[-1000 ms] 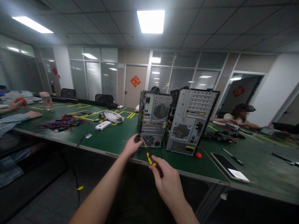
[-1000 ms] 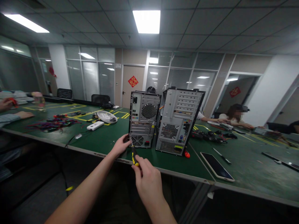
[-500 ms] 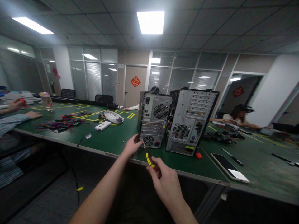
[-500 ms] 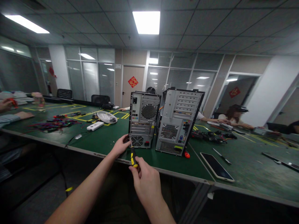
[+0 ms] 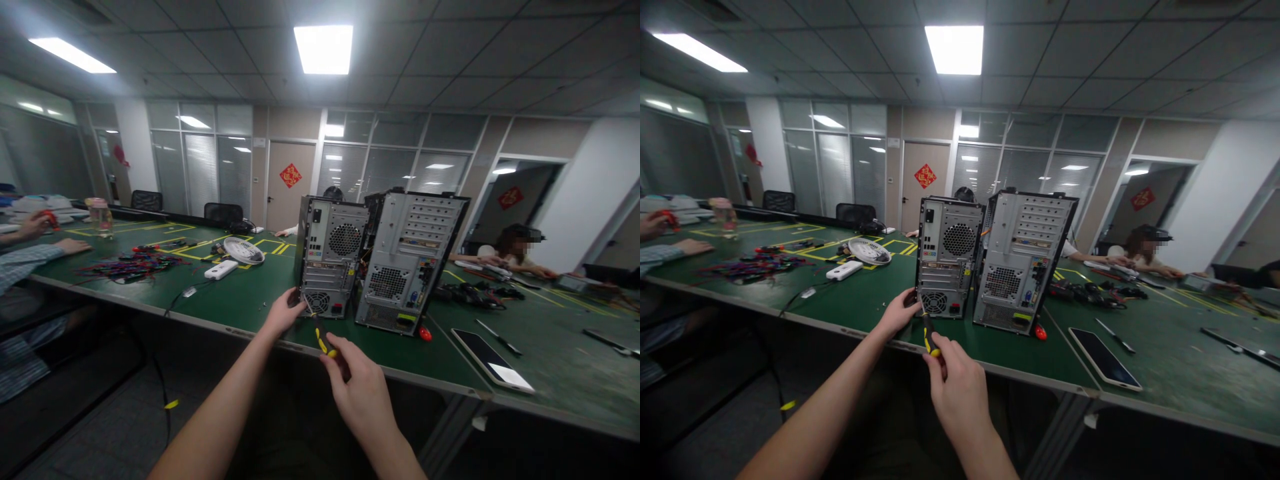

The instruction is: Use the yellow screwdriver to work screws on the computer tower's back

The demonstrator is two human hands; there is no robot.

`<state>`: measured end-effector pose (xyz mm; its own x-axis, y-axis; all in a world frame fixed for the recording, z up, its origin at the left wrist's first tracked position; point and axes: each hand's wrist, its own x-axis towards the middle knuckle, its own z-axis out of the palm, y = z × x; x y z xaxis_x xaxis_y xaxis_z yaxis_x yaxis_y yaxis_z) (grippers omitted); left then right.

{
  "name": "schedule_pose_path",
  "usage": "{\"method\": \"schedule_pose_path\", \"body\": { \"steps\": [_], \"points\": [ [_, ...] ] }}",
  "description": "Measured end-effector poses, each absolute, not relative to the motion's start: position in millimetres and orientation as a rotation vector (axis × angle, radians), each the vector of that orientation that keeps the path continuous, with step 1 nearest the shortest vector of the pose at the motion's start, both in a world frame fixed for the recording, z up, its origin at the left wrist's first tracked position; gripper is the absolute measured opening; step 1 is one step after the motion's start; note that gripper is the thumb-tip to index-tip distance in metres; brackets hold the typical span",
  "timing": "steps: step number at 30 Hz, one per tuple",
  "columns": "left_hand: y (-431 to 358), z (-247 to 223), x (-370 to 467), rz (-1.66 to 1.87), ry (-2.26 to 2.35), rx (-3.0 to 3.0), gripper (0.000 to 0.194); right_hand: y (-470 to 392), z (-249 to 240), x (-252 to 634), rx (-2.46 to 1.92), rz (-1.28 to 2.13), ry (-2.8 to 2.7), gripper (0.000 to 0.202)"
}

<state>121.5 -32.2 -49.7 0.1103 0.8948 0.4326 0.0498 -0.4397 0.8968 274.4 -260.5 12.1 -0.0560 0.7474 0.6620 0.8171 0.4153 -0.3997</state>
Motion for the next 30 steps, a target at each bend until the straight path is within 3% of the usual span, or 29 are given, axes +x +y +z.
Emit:
{"method": "schedule_pose_path", "body": {
  "steps": [6, 30],
  "points": [
    [-33.8, -47.8, 122.9, 1.421, 0.929, 1.621, 0.057, -260.2, 11.1, 272.0, -1.394, -0.066, -1.797, 0.02],
    [-35.5, -46.5, 121.2, 1.405, 0.913, 1.632, 0.055, -259.2, 13.0, 279.8, -1.27, -0.065, -1.775, 0.037]
  ]
}}
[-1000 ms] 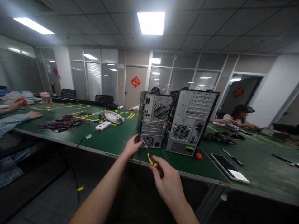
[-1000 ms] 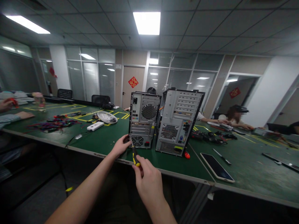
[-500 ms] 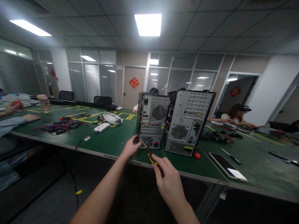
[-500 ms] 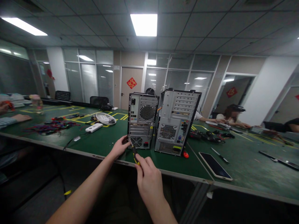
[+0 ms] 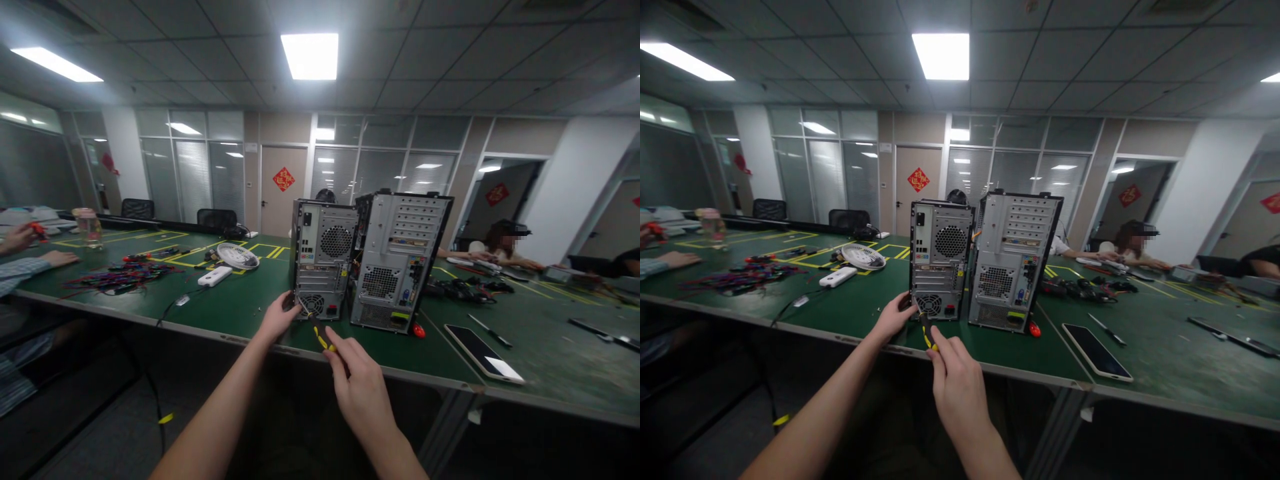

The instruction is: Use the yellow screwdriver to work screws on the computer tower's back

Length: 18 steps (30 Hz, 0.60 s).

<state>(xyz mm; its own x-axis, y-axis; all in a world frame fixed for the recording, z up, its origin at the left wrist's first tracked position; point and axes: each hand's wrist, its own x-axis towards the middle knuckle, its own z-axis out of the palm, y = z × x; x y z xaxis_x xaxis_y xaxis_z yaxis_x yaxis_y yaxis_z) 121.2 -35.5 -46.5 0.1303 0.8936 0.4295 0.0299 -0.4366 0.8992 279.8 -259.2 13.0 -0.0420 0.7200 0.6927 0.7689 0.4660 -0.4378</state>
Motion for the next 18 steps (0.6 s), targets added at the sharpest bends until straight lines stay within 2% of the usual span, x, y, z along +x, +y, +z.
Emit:
{"method": "schedule_pose_path", "body": {
  "steps": [8, 18],
  "points": [
    [-38.3, -42.5, 123.4, 1.414, 0.918, 1.596, 0.057, -258.7, 10.3, 280.6, -1.264, -0.064, -1.823, 0.041],
    [-37.2, -42.7, 122.2, 1.421, 0.907, 1.6, 0.058, -261.5, 9.4, 273.8, -1.306, -0.035, -1.918, 0.031]
  ]
}}
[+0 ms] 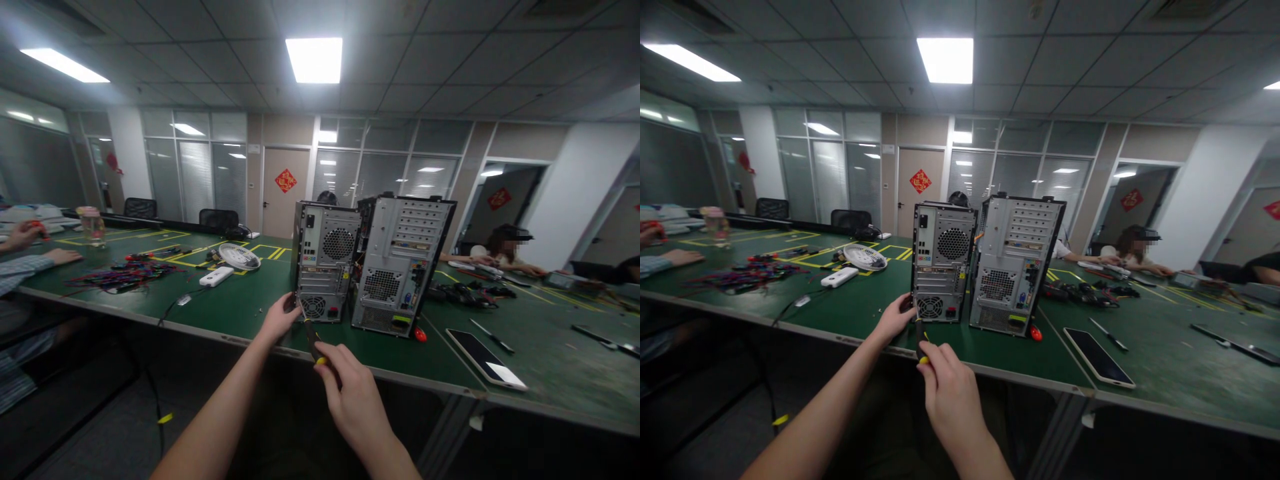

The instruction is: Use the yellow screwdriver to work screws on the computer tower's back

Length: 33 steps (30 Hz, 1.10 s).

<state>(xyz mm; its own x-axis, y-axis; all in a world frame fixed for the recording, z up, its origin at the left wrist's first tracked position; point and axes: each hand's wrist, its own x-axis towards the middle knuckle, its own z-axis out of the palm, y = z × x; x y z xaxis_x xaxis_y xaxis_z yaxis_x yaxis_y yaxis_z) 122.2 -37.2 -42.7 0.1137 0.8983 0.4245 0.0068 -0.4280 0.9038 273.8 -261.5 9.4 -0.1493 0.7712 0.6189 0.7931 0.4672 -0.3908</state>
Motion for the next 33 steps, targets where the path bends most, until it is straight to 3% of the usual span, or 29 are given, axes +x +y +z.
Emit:
{"method": "schedule_pose_path", "body": {
  "steps": [14, 24, 33],
  "points": [
    [-36, -44, 123, 1.429, 0.911, 1.584, 0.058, -261, 10, 272, -1.384, -0.006, -1.833, 0.01],
    [-32, -49, 122, 1.428, 0.891, 1.584, 0.062, -262, 11, 277, -1.295, -0.047, -1.858, 0.025],
    [-29, -53, 121, 1.433, 0.918, 1.599, 0.061, -262, 10, 276, -1.318, -0.026, -1.838, 0.021]
  ]
}}
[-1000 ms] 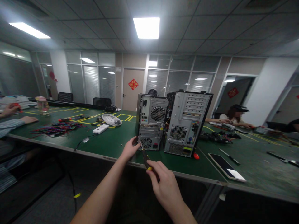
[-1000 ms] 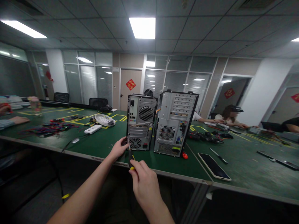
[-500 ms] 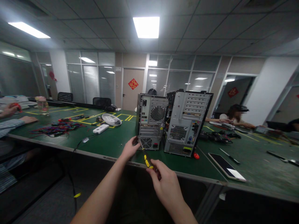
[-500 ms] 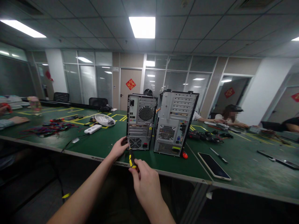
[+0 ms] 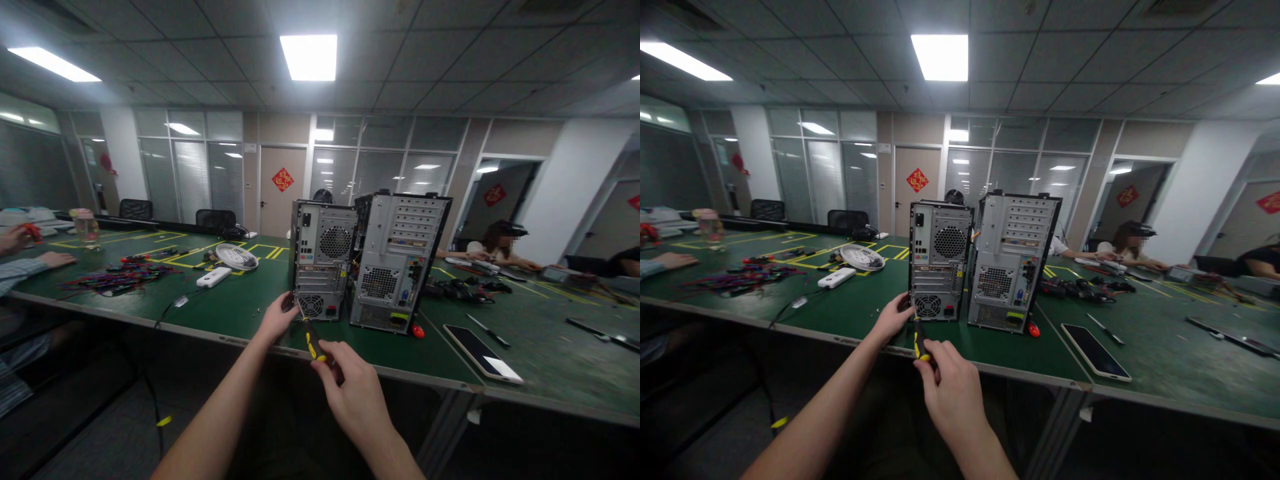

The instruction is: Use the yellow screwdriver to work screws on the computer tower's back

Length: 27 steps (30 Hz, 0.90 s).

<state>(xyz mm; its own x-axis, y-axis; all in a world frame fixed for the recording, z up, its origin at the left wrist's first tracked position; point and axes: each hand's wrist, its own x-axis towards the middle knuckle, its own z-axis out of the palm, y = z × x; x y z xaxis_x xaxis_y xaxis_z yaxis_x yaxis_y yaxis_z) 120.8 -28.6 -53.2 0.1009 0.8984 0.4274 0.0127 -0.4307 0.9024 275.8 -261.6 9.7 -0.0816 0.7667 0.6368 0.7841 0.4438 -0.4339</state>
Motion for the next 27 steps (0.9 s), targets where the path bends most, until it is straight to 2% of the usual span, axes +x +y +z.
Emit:
{"method": "schedule_pose_path", "body": {
  "steps": [27],
  "points": [
    [-38.6, -43.2, 121.5, 1.415, 0.881, 1.594, 0.057, -261.5, 12.0, 274.7, -1.337, -0.015, -1.842, 0.018]
  ]
}}
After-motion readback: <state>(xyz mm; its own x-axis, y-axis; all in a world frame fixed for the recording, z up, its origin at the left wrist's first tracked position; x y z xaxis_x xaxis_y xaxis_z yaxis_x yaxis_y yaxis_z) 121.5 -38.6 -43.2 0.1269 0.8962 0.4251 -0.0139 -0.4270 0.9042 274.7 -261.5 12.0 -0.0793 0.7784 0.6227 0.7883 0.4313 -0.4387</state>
